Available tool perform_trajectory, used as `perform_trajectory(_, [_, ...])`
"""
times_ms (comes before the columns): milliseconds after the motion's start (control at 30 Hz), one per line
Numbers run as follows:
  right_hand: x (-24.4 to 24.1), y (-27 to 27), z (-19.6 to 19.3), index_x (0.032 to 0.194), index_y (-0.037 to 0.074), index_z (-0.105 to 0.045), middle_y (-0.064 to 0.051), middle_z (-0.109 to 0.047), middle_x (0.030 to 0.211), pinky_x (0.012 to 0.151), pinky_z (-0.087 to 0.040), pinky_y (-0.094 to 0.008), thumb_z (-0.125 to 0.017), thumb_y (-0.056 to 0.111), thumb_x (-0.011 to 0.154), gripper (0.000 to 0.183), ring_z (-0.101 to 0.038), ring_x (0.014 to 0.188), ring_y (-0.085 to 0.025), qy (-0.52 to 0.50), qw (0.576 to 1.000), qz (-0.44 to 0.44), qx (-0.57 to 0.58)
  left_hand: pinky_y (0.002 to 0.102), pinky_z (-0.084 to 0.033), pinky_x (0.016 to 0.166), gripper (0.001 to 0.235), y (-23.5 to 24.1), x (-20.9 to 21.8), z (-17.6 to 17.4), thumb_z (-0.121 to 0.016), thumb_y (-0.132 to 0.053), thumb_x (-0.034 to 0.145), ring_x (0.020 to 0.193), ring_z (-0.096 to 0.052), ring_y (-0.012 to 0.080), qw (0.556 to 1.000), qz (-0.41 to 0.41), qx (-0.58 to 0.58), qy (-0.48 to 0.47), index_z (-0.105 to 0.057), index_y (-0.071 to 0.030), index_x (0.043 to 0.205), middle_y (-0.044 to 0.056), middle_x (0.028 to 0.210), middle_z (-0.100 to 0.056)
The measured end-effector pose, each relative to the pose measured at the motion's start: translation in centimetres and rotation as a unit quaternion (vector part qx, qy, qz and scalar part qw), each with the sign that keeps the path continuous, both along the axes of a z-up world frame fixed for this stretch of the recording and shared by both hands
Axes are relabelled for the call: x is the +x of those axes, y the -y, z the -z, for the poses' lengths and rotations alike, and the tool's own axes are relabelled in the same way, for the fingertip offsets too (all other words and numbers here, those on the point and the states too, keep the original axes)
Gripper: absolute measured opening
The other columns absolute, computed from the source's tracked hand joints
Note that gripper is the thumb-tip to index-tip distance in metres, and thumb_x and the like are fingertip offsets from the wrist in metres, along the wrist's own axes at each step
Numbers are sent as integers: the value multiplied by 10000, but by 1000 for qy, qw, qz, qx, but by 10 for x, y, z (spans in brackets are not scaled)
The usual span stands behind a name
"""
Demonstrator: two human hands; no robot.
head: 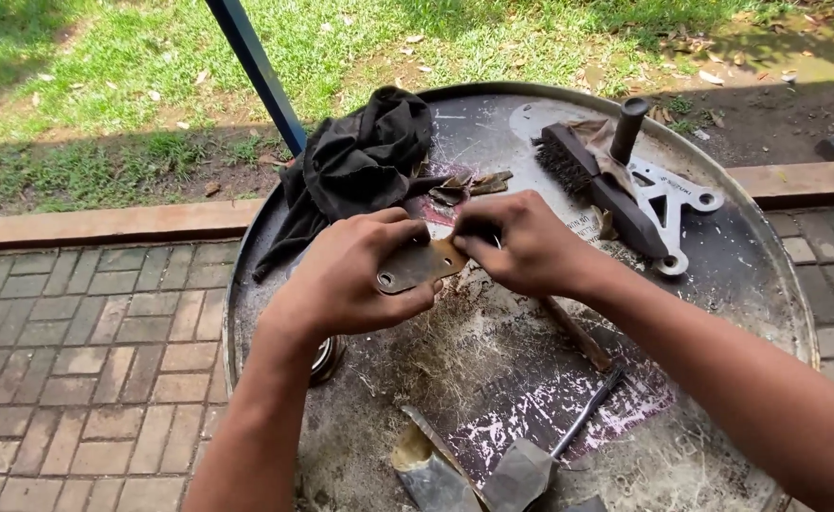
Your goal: The person scrubs a metal part with a wire brush and sandpaper on a metal barrel lid, then wipes it with a cloth. The person also handles a small metal ring and other metal parts on the lid.
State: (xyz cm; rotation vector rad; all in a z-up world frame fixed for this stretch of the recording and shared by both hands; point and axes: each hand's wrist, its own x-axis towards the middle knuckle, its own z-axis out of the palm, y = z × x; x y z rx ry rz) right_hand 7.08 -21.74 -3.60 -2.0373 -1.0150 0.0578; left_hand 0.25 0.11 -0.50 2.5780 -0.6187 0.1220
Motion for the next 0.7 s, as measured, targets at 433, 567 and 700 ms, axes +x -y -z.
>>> perform_trajectory(433, [0, 2, 0, 965, -2, -743, -216, -740, 795, 746, -620, -452, -589, 1, 904, 166, -723, 723, -355, -81, 996, 19, -36, 515, -578, 697, 435, 2, -7, -4, -740, -462, 738, 906, -704, 415, 1000, -13, 9, -15, -707, -158, 1048, 60, 977, -715])
perform_trajectory(567, [0, 0, -5, 938, 5, -733, -199, -724, 768, 712, -615, -428, -594, -7, 900, 145, -718, 709, -337, -51, 998, 30, -38, 525, -579, 704, 444, 1, -6, -4, -734, -452, 734, 906, -706, 420, 1000, -15, 11, -8, -709, -156, 1064, 68, 983, -720])
perform_trajectory(700, [15, 7, 3, 892, 12, -739, -198, -713, 734, 653, -581, -437, -648, 40, 858, 102, -726, 722, -340, 20, 997, 65, -27, 530, -582, 705, 439, 1, -6, -3, -741, -453, 728, 906, -703, 424, 1000, -7, 10, 6, -709, -150, 1044, 73, 977, -719])
